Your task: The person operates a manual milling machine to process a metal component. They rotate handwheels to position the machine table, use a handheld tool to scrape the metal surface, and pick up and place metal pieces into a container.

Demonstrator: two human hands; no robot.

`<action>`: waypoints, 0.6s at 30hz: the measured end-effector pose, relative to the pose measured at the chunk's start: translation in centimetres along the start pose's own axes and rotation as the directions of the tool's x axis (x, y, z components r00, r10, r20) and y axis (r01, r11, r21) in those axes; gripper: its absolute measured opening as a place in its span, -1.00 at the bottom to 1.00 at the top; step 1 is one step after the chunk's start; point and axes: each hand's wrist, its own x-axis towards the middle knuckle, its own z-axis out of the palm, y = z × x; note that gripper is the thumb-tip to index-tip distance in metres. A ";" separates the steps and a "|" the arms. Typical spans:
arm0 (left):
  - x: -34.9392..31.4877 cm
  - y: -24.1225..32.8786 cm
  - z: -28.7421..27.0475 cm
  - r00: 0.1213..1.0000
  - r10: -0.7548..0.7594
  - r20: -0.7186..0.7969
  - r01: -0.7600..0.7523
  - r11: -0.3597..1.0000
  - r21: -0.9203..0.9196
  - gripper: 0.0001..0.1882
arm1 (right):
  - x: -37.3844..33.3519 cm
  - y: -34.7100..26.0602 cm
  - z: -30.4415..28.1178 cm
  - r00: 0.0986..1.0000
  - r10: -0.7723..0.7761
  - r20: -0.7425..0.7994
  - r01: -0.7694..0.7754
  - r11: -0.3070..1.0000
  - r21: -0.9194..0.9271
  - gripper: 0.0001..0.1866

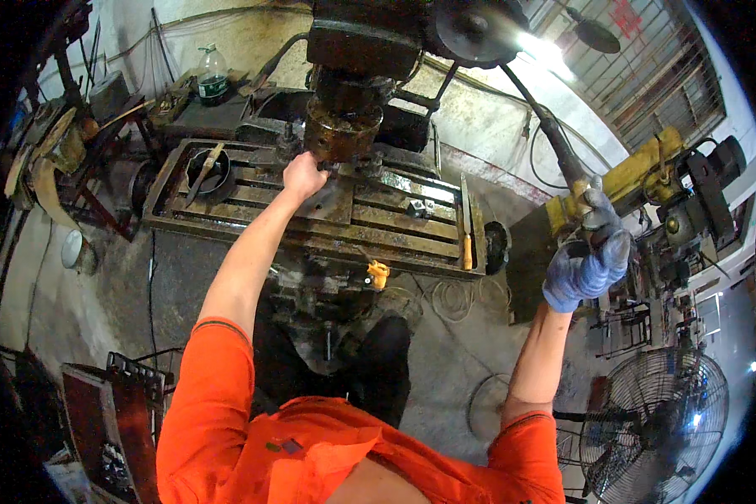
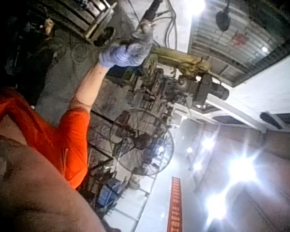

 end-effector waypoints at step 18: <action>-4.1 -3.1 -7.8 0.981 0.187 -0.055 -0.187 0.982 0.009 -0.54 | -0.5 0.2 -0.4 0.999 -0.036 0.010 0.036 0.999 0.041 -0.57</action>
